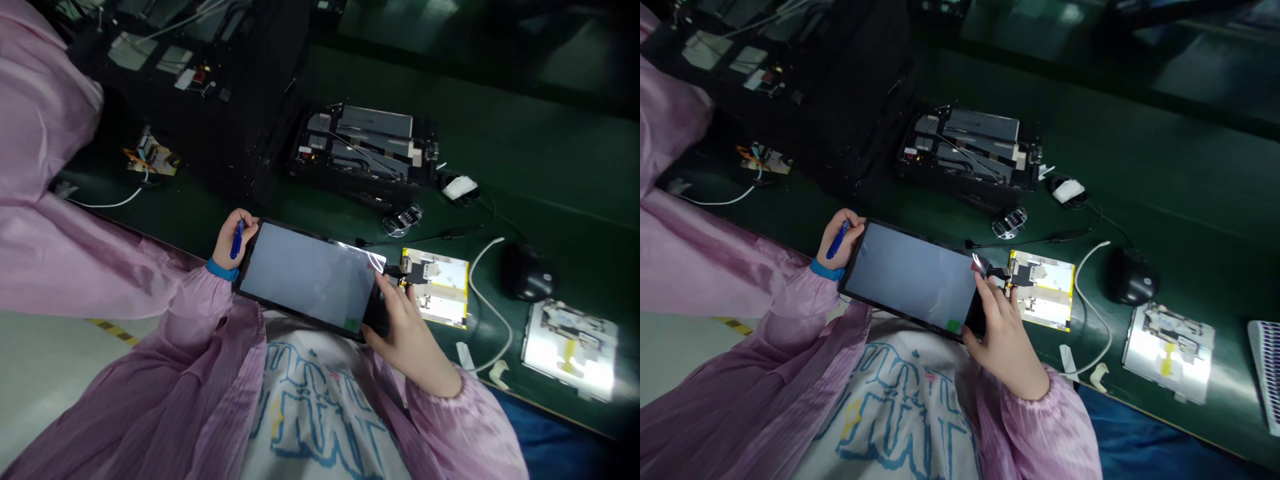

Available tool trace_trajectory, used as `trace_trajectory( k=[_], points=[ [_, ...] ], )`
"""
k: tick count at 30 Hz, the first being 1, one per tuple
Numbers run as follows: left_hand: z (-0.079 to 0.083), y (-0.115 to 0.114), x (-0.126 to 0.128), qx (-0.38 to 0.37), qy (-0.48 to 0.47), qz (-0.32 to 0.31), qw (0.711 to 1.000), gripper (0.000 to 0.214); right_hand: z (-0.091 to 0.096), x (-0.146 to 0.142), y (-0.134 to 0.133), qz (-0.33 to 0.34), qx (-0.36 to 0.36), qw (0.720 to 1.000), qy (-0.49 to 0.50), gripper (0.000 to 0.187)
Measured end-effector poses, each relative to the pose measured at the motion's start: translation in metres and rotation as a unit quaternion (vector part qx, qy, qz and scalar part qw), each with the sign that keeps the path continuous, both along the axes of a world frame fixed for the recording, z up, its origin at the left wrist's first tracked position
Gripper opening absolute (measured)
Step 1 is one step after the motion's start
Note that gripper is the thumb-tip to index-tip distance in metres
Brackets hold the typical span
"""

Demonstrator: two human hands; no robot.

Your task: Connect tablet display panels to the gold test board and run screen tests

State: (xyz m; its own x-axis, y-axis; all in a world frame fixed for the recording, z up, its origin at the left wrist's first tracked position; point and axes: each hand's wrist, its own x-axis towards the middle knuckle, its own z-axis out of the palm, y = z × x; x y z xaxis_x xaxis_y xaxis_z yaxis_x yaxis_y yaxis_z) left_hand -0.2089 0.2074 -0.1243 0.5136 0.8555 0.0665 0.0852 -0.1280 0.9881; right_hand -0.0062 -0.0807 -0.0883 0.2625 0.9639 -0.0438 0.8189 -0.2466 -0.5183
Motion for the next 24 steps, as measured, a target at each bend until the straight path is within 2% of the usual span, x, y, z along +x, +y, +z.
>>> trace_trajectory(
  k=[7,10,12,15,17,21,24],
  points=[
    [0.003,-0.001,-0.001,-0.021,-0.006,-0.011,1.0,0.017,-0.004,0.0,0.0,-0.008,0.022,0.999,-0.025,0.085],
    [0.004,-0.004,-0.001,-0.023,-0.007,-0.011,1.0,0.017,-0.002,0.002,-0.001,-0.017,0.031,0.999,0.012,0.09],
    [0.005,-0.006,0.0,-0.027,-0.01,-0.012,1.0,0.016,0.001,-0.001,0.001,-0.046,0.054,0.997,0.032,0.094],
    [0.007,-0.008,0.001,-0.03,-0.01,-0.01,0.999,0.017,0.004,-0.016,0.007,-0.099,0.109,0.989,-0.021,0.099],
    [0.007,-0.009,0.002,-0.028,-0.005,-0.004,1.0,0.018,0.004,-0.031,0.012,-0.072,0.127,0.986,-0.077,0.091],
    [0.009,-0.009,0.003,-0.025,-0.001,-0.005,1.0,0.018,0.002,-0.055,0.02,0.073,0.086,0.985,-0.128,0.049],
    [0.008,-0.009,0.002,-0.024,-0.006,-0.009,1.0,0.018,0.0,-0.059,0.024,0.115,0.073,0.98,-0.147,0.036]
  ],
)
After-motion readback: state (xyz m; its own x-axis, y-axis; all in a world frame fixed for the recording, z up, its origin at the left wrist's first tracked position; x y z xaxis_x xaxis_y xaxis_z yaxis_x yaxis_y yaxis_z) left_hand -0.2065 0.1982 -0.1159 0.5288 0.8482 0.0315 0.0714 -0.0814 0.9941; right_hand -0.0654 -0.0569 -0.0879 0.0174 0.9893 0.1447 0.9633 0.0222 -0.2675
